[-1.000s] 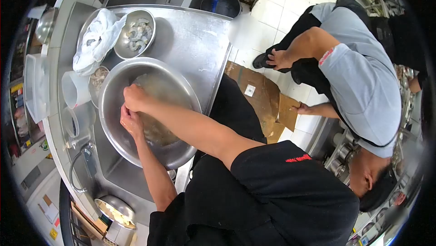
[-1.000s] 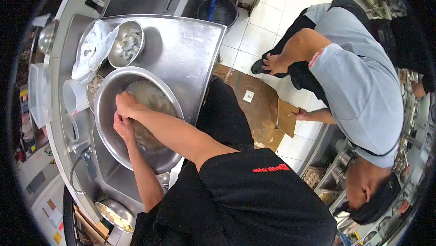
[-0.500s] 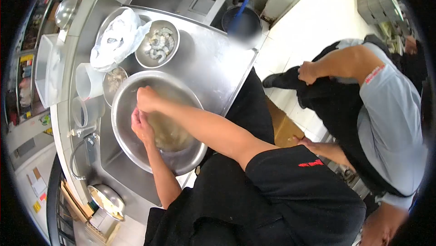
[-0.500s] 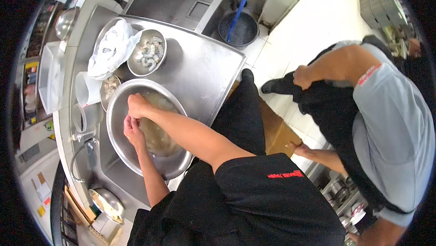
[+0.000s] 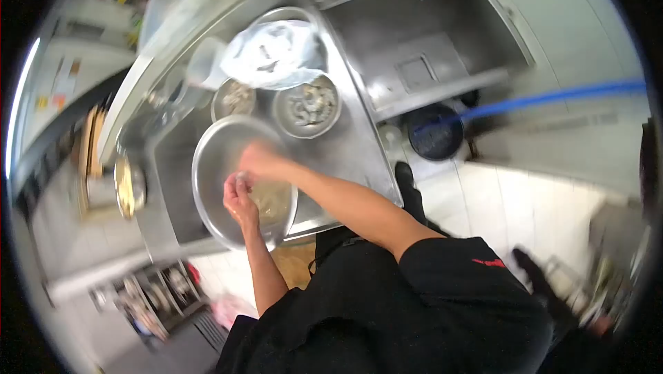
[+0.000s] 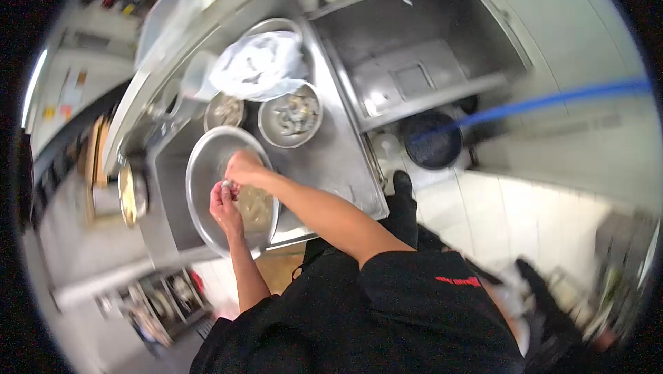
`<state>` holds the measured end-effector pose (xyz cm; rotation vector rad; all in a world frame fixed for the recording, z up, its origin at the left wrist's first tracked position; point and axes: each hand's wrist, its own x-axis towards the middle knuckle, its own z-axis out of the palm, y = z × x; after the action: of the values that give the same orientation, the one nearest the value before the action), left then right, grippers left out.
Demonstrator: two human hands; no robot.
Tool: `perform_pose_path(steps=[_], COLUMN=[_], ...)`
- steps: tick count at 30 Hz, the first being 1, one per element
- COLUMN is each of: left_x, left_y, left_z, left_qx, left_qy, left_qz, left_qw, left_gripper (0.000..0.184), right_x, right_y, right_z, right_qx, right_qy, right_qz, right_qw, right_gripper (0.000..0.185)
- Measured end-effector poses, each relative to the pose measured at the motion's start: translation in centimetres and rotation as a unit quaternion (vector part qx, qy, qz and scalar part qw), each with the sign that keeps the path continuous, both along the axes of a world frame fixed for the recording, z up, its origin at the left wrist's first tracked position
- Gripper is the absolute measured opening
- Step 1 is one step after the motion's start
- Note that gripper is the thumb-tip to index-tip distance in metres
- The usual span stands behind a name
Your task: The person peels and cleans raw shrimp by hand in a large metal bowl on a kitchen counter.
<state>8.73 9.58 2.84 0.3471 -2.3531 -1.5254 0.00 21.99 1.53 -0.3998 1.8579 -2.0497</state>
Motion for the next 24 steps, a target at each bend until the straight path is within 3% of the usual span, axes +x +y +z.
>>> perform_pose_path(steps=[1,3,4,5,6,7,8,10,15,17,22,24], left_x=[1.1,2.3,3.0,3.2,3.3,3.1,3.0,3.1,3.1,3.2,3.6,3.9], left_y=[0.3,1.7,1.6,2.4,3.1,4.7,5.7,6.7,7.1,7.6,7.1,6.5], left_z=[-0.3,-0.9,-1.6,-1.2,-0.8,0.5,1.0,1.3,0.7,1.5,2.6,2.8], left_qx=[0.027,0.121,0.085,0.122,0.159,0.268,0.265,0.379,0.261,0.132,0.120,0.026], left_qy=[0.006,0.055,0.065,0.070,0.076,0.078,0.091,0.094,0.058,0.025,-0.005,-0.086], left_qz=[0.041,0.118,0.108,0.116,0.124,0.147,0.169,0.187,0.273,0.276,0.230,0.221], left_qw=[0.999,0.984,0.988,0.983,0.976,0.949,0.945,0.901,0.924,0.952,0.966,0.971], left_gripper=[0.018,0.018,0.019,0.019,0.021,0.025,0.025,0.024,0.023,0.015,0.015,0.019], right_x=[0.6,1.2,1.7,1.6,1.7,1.8,2.0,2.2,2.7,2.8,2.8,2.8], right_y=[-0.3,0.8,1.2,1.5,1.5,1.3,1.2,1.3,1.9,1.6,1.1,0.5], right_z=[-1.0,-0.3,0.2,0.8,0.7,-0.1,-0.5,-0.1,0.8,0.3,-0.9,-0.7], right_qx=[-0.130,-0.149,-0.165,-0.177,-0.170,-0.193,-0.215,-0.212,-0.200,-0.181,-0.153,-0.114], right_qy=[-0.108,-0.241,-0.283,-0.321,-0.317,-0.342,-0.369,-0.364,-0.333,-0.298,-0.248,-0.115], right_qz=[0.026,0.093,0.100,0.103,0.137,0.126,0.111,0.135,0.184,0.197,0.215,0.174], right_qw=[0.985,0.955,0.940,0.925,0.923,0.911,0.897,0.897,0.903,0.916,0.932,0.971], right_gripper=[0.011,0.006,0.008,0.012,0.012,0.015,0.020,0.022,0.021,0.020,0.016,0.009])
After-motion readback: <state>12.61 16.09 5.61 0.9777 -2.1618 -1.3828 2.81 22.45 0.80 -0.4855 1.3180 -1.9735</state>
